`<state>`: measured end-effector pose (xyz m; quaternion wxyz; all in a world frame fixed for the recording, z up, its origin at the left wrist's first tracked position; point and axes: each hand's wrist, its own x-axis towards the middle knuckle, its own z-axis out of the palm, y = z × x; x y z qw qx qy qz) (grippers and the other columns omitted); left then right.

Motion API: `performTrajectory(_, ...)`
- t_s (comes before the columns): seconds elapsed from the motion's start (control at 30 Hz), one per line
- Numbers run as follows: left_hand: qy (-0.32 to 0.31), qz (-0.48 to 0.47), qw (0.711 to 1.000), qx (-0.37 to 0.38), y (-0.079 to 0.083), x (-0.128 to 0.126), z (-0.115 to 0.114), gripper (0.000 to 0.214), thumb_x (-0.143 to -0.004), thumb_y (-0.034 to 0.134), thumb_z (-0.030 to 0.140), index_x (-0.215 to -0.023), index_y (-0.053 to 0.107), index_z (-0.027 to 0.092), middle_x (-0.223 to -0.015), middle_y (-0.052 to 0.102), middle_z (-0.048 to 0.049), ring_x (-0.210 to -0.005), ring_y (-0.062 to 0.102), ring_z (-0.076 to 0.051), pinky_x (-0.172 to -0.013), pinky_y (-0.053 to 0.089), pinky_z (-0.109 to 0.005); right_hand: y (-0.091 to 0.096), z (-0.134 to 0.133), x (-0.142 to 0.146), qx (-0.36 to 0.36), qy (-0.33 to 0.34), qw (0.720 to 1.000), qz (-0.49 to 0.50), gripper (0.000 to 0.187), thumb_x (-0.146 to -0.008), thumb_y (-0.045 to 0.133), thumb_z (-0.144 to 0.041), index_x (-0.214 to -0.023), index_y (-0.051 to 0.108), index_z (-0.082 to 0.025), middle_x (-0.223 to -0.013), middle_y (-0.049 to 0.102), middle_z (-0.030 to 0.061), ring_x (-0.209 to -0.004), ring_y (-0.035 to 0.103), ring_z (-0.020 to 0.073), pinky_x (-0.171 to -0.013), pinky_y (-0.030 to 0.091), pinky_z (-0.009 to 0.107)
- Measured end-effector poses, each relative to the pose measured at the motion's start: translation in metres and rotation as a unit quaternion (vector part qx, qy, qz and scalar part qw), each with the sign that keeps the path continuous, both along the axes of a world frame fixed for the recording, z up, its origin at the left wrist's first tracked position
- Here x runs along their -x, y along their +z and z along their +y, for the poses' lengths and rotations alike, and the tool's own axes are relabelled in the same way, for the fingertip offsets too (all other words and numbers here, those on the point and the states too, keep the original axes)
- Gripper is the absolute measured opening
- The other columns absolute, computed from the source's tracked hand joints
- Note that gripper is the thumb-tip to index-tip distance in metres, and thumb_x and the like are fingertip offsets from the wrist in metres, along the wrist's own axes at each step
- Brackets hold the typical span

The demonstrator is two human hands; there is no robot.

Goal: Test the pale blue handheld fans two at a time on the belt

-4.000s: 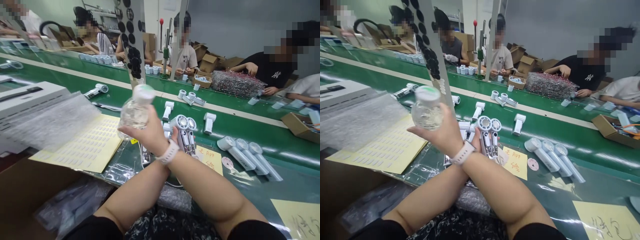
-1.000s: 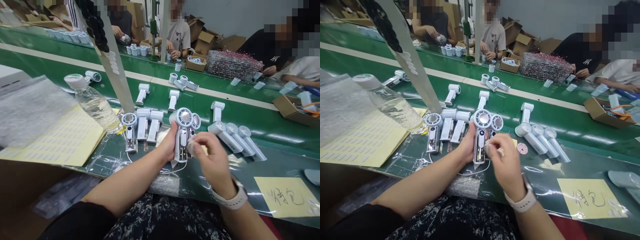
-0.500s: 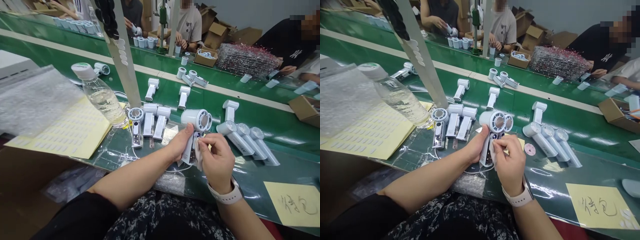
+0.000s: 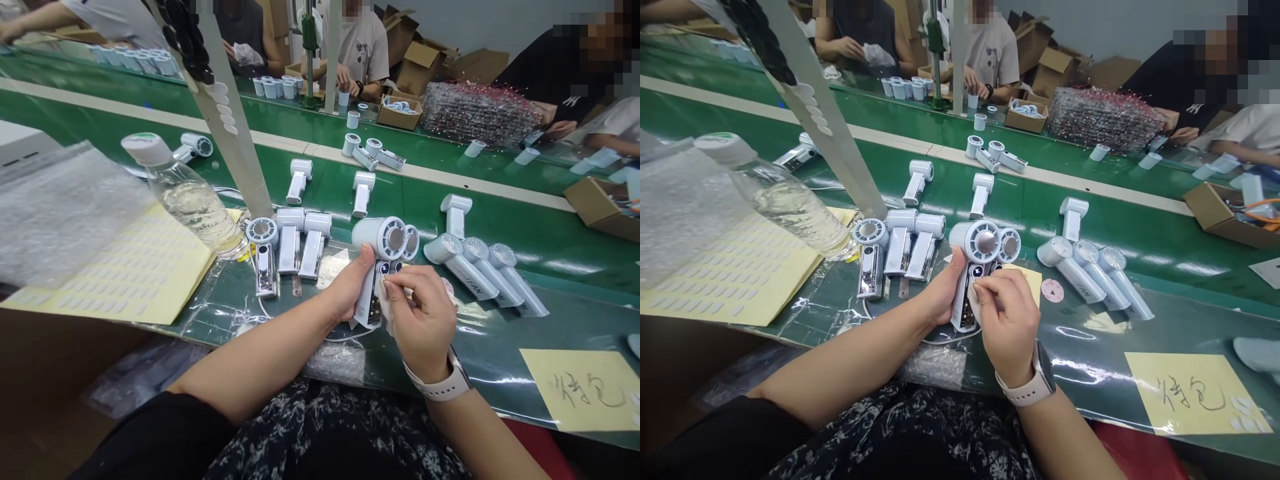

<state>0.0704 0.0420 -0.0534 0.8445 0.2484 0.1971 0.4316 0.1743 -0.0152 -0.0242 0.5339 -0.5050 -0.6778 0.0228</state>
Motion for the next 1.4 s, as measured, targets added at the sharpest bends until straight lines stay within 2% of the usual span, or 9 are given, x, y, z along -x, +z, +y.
performTrajectory(0.17,-0.001,-0.001,1.000,0.011,-0.0016,0.0001,-0.0011,0.078,-0.067,0.068,0.077,-0.109,0.072,0.012,-0.098,0.077,-0.0160,-0.108,0.068,-0.033,-0.095,0.053,-0.041,-0.0030,-0.0006,-0.0014,-0.028,0.007,0.999,-0.028,0.015,-0.091,0.062,-0.011,-0.088,0.068,-0.025,-0.080,0.064,0.0024,-0.077,0.065,0.0209,-0.063,0.053,0.036)
performTrajectory(0.27,-0.005,-0.010,1.000,0.016,-0.0028,-0.0008,-0.0015,0.076,-0.069,0.067,0.076,-0.110,0.072,0.012,-0.099,0.077,-0.0165,-0.109,0.068,-0.033,-0.096,0.052,-0.042,-0.0017,0.0004,-0.0031,-0.024,0.009,0.999,-0.036,0.014,-0.090,0.063,-0.013,-0.086,0.069,-0.025,-0.080,0.065,0.0023,-0.075,0.065,0.0210,-0.061,0.053,0.035)
performTrajectory(0.43,-0.008,-0.023,1.000,0.002,-0.0004,-0.0005,-0.0018,0.076,-0.070,0.066,0.076,-0.109,0.072,0.011,-0.099,0.077,-0.0170,-0.109,0.068,-0.033,-0.097,0.052,-0.042,0.0007,0.0044,0.0001,-0.033,-0.029,0.999,-0.020,0.014,-0.091,0.063,-0.014,-0.088,0.069,-0.026,-0.080,0.064,0.0019,-0.071,0.063,0.0193,-0.057,0.052,0.034)
performTrajectory(0.67,-0.032,-0.029,0.999,0.019,0.0021,0.0000,-0.0019,0.075,-0.072,0.063,0.077,-0.110,0.071,0.012,-0.103,0.076,-0.0179,-0.109,0.068,-0.034,-0.097,0.051,-0.043,-0.0033,0.0001,-0.0025,-0.062,-0.001,0.997,-0.051,0.021,-0.090,0.064,-0.008,-0.094,0.070,-0.027,-0.080,0.063,0.0011,-0.076,0.064,0.0207,-0.064,0.054,0.037)
performTrajectory(0.8,-0.042,-0.044,0.998,0.015,0.0037,0.0017,-0.0015,0.076,-0.076,0.059,0.077,-0.115,0.070,0.012,-0.103,0.076,-0.0181,-0.110,0.067,-0.033,-0.097,0.051,-0.042,-0.0010,0.0016,0.0008,-0.061,-0.008,0.997,-0.035,0.020,-0.090,0.064,-0.010,-0.094,0.072,-0.028,-0.080,0.064,0.0008,-0.073,0.064,0.0196,-0.062,0.052,0.036)
performTrajectory(0.93,-0.040,-0.041,0.998,0.008,0.0033,0.0034,-0.0005,0.080,-0.074,0.059,0.079,-0.116,0.069,0.011,-0.103,0.075,-0.0178,-0.110,0.067,-0.034,-0.097,0.051,-0.042,0.0004,0.0031,0.0047,-0.058,-0.016,0.998,-0.033,0.019,-0.090,0.065,-0.010,-0.094,0.072,-0.027,-0.081,0.063,0.0010,-0.074,0.063,0.0193,-0.062,0.052,0.035)
performTrajectory(1.27,-0.048,-0.051,0.997,0.023,-0.0032,0.0007,0.0010,0.079,-0.076,0.057,0.079,-0.115,0.069,0.011,-0.105,0.075,-0.0184,-0.110,0.067,-0.034,-0.098,0.050,-0.045,-0.0054,0.0018,-0.0007,-0.074,0.017,0.995,-0.061,0.021,-0.089,0.063,-0.004,-0.093,0.070,-0.023,-0.081,0.064,0.0008,-0.074,0.063,0.0173,-0.065,0.051,0.032)
performTrajectory(1.4,-0.041,-0.055,0.998,0.008,-0.0020,0.0006,0.0010,0.077,-0.074,0.061,0.077,-0.113,0.069,0.011,-0.102,0.075,-0.0175,-0.109,0.067,-0.033,-0.097,0.051,-0.043,-0.0045,0.0026,0.0029,-0.056,-0.016,0.998,-0.027,0.018,-0.090,0.064,-0.008,-0.092,0.071,-0.024,-0.080,0.063,0.0008,-0.075,0.062,0.0177,-0.063,0.050,0.032)
